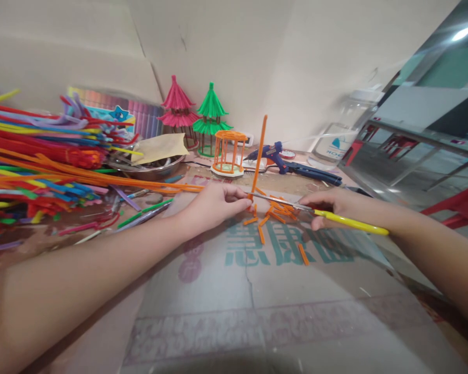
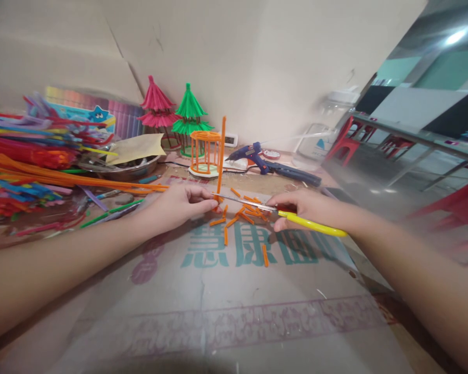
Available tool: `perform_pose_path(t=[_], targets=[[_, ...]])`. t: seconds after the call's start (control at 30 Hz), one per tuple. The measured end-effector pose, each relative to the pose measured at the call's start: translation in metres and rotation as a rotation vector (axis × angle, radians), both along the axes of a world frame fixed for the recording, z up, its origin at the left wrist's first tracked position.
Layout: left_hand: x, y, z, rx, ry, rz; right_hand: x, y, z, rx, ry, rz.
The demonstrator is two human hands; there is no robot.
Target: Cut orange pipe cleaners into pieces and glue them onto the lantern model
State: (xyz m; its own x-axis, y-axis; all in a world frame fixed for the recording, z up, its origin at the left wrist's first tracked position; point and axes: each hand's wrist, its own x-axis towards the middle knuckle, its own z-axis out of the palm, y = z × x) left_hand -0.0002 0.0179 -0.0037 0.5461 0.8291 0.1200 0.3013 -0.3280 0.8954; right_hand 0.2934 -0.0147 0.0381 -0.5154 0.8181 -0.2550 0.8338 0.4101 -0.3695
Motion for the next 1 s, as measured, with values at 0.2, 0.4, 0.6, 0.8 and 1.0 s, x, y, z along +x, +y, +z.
perform_pose_path(t=[0.2, 0.4, 0.6, 0.8, 1.0], targets=[[-0.0005, 0.0008, -0.0014, -0.002, -0.01, -0.01, 0.0027, -0.0012, 0.0004, 0.018, 0.037, 0.073], [0.0, -0.0003, -0.0001, -0.007, -0.023, -0.013, 0.0053, 0.001, -0.0006, 0.021, 0.024, 0.11], [0.0001, -0.0005, 0.0001, -0.021, -0.031, -0.017, 0.0039, 0.0019, -0.0009, 0.01, 0.038, 0.084], [0.0001, -0.0005, 0.0002, -0.02, -0.036, -0.01, 0.0015, 0.0014, -0.0001, 0.0, 0.017, 0.056], [0.0001, 0.0006, -0.001, -0.025, -0.043, -0.01, 0.0054, 0.0035, -0.0051, 0.022, 0.051, 0.097]])
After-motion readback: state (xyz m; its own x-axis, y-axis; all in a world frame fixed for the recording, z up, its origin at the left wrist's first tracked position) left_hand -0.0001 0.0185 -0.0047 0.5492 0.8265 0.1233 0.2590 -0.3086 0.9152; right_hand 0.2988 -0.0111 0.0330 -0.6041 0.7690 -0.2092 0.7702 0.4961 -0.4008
